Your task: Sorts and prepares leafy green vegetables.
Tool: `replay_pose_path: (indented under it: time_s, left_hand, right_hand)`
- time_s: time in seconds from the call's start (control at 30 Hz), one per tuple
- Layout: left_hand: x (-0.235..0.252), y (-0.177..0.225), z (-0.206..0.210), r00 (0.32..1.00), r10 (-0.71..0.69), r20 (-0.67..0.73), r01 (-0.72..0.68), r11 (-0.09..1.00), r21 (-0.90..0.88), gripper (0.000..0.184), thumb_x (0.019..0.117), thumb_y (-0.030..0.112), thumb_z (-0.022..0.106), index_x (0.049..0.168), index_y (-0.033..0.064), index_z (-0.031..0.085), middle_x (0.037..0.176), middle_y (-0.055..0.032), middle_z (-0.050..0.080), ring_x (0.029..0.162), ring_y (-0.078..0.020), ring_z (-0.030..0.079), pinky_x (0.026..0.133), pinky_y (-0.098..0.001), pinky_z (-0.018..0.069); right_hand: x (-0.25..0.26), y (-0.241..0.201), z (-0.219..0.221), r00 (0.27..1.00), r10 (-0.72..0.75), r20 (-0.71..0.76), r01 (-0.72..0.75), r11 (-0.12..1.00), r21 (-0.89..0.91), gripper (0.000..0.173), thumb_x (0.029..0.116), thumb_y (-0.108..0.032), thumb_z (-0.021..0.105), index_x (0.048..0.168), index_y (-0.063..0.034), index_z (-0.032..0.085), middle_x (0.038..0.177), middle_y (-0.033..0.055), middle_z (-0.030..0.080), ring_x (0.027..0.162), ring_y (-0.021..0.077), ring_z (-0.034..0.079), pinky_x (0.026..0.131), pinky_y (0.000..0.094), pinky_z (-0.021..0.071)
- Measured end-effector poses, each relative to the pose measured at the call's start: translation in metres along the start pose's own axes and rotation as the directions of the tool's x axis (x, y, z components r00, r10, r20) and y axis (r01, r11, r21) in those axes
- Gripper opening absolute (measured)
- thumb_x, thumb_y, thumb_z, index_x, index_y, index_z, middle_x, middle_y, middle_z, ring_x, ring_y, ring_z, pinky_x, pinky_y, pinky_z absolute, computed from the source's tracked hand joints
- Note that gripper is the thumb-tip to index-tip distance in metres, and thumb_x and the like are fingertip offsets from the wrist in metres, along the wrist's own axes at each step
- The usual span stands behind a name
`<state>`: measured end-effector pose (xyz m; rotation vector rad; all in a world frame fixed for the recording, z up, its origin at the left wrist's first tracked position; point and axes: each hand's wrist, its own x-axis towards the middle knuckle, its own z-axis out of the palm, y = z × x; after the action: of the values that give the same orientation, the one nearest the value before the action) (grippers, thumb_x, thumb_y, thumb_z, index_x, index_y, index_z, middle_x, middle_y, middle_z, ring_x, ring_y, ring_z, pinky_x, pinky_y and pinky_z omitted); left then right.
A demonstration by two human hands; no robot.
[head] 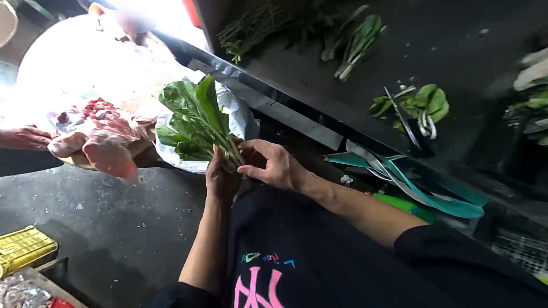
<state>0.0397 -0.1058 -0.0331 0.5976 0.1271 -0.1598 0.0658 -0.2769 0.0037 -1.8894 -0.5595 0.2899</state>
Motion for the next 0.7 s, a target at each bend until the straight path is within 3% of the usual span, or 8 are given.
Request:
replay_pose_path:
  time_s: [0.13,0.27,0.33,0.4,0.47,0.53,0.63,0.7]
  left_hand:
    - [0.0,-0.051,0.046,0.996,-0.049,0.079,0.053,0.998,-0.045,0.058,0.0962,0.063,0.056,0.125,0.0142,0.065,0.12,-0.0079,0.07,0.109,-0.0203,0.068,0.093,-0.0402,0.0574]
    - [0.001,-0.096,0.078,0.983,-0.089,0.162,0.095,0.995,-0.031,0.046,0.0942,0.044,0.068,0.128,0.0136,0.065,0.124,-0.0092,0.069,0.113,-0.0213,0.067,0.096,-0.0417,0.0564]
    - [0.002,-0.118,0.091,0.979,-0.095,0.181,0.096,0.995,0.001,0.039,0.094,0.036,0.071,0.129,0.0207,0.066,0.119,-0.0041,0.071,0.107,-0.0174,0.069,0.09,-0.0396,0.0588]
    - [0.003,-0.139,0.103,0.959,-0.121,0.256,0.122,0.992,0.011,0.043,0.097,0.033,0.067,0.138,0.025,0.06,0.132,-0.0029,0.066,0.117,-0.0194,0.065,0.095,-0.0415,0.0572]
    - [0.004,-0.157,0.116,0.934,-0.164,0.317,0.17,0.985,0.008,0.046,0.0967,0.032,0.068,0.141,0.0243,0.06,0.142,-0.0055,0.061,0.13,-0.0268,0.059,0.104,-0.0502,0.0524]
    - [0.006,-0.174,0.126,0.909,-0.225,0.351,0.231,0.973,0.025,0.047,0.0957,0.03,0.068,0.142,0.0237,0.06,0.148,-0.0076,0.057,0.138,-0.0323,0.053,0.109,-0.058,0.0464]
    - [0.008,-0.196,0.143,0.894,-0.289,0.343,0.267,0.957,0.112,0.046,0.0966,0.032,0.068,0.141,0.0242,0.06,0.149,-0.0085,0.056,0.136,-0.0322,0.054,0.106,-0.0546,0.0503]
    - [0.009,-0.208,0.155,0.887,-0.303,0.348,0.264,0.952,0.156,0.048,0.0966,0.035,0.068,0.142,0.0239,0.058,0.147,-0.008,0.058,0.132,-0.0282,0.058,0.103,-0.0479,0.0539]
  right_hand:
    - [-0.047,0.007,-0.042,0.993,0.058,-0.1,-0.055,0.998,0.033,0.046,0.0935,-0.021,0.075,0.133,-0.0023,0.062,0.12,0.0104,0.07,0.103,0.0113,0.071,0.092,0.0306,0.06]
    - [-0.092,0.013,-0.094,0.974,0.163,-0.158,-0.115,0.954,0.276,0.039,0.0966,-0.013,0.069,0.134,-0.0041,0.06,0.118,0.0069,0.07,0.096,0.0095,0.071,0.086,0.0283,0.0615]
    - [-0.115,0.021,-0.118,0.967,0.153,-0.204,-0.057,0.91,0.411,0.039,0.0985,-0.011,0.063,0.136,-0.0027,0.057,0.115,0.0086,0.069,0.095,0.0135,0.07,0.084,0.0317,0.0615]
    - [-0.139,0.031,-0.14,0.96,0.098,-0.262,0.064,0.834,0.548,0.039,0.0981,-0.009,0.055,0.136,-0.0019,0.053,0.112,0.0114,0.067,0.092,0.0188,0.07,0.08,0.0367,0.0621]
    - [-0.161,0.041,-0.161,0.946,0.045,-0.322,0.179,0.756,0.63,0.043,0.0909,-0.006,0.049,0.134,-0.008,0.049,0.109,0.0094,0.067,0.09,0.0188,0.069,0.078,0.037,0.0608]
    - [-0.179,0.045,-0.178,0.92,0.045,-0.389,0.229,0.743,0.628,0.051,0.0797,-0.002,0.047,0.129,-0.011,0.048,0.099,0.0048,0.064,0.079,0.0132,0.064,0.07,0.0313,0.0563]
    - [-0.199,0.048,-0.19,0.896,0.097,-0.434,0.217,0.757,0.617,0.044,0.0819,-0.011,0.061,0.125,-0.0109,0.053,0.093,-0.0011,0.056,0.071,0.0066,0.054,0.062,0.0245,0.05]
    - [-0.21,0.048,-0.189,0.852,0.242,-0.465,0.077,0.82,0.568,0.037,0.0846,-0.026,0.076,0.116,-0.0109,0.063,0.078,-0.0042,0.055,0.061,0.0036,0.051,0.056,0.0212,0.0477]
